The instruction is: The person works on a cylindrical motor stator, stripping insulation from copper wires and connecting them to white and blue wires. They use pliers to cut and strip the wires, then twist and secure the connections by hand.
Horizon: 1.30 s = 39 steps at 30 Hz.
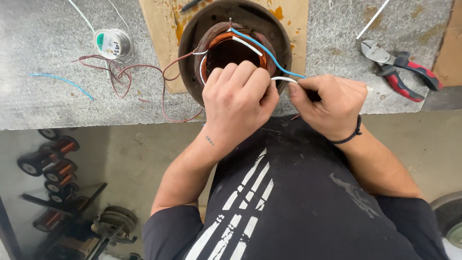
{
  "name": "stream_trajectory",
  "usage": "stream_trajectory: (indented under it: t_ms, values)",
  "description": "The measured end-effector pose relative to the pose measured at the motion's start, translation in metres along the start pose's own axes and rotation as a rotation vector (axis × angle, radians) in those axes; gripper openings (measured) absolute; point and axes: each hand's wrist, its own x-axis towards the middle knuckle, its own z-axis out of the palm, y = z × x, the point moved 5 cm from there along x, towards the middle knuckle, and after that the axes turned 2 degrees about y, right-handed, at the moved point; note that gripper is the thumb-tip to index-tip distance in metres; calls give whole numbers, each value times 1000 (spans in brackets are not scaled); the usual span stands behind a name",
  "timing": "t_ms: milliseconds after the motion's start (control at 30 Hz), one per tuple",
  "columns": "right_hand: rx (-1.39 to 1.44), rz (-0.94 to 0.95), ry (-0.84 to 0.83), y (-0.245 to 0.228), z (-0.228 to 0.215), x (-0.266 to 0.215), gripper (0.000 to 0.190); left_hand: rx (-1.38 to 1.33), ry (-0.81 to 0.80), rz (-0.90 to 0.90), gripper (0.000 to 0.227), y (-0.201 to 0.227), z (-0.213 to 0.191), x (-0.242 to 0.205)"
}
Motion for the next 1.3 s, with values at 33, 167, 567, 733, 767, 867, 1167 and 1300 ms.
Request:
stream_trajectory:
  t_ms: [33,167,567,733,767,867,1167,1300]
  values:
    - [1,0,-1,2,3,-2,24,1,-1,-1,34,1,2,0]
    - [-4,10,8,3,6,-3,25,36,27,-7,28,1,5,-1]
    - [26,-47,-94,-8,-21,6,17,-184,-104,147,10,-16,-33,-18]
    - [193,41,-187,15,-21,-22,9,-222,-64,80,5,-31,-44,-40]
    - [220,75,-164,15,-21,-23,9,-213,-24,101,5,-29,-44,-40]
    - [184,92,-107,14,-17,-23,10,-145,-9,137,10,-14,-41,-28]
    - [61,10,-51,3,-12,-16,7,94,-47,238,26,2,-9,-1]
    - [-46,-10,-14,-4,-11,-17,9,79,-90,199,28,3,0,0]
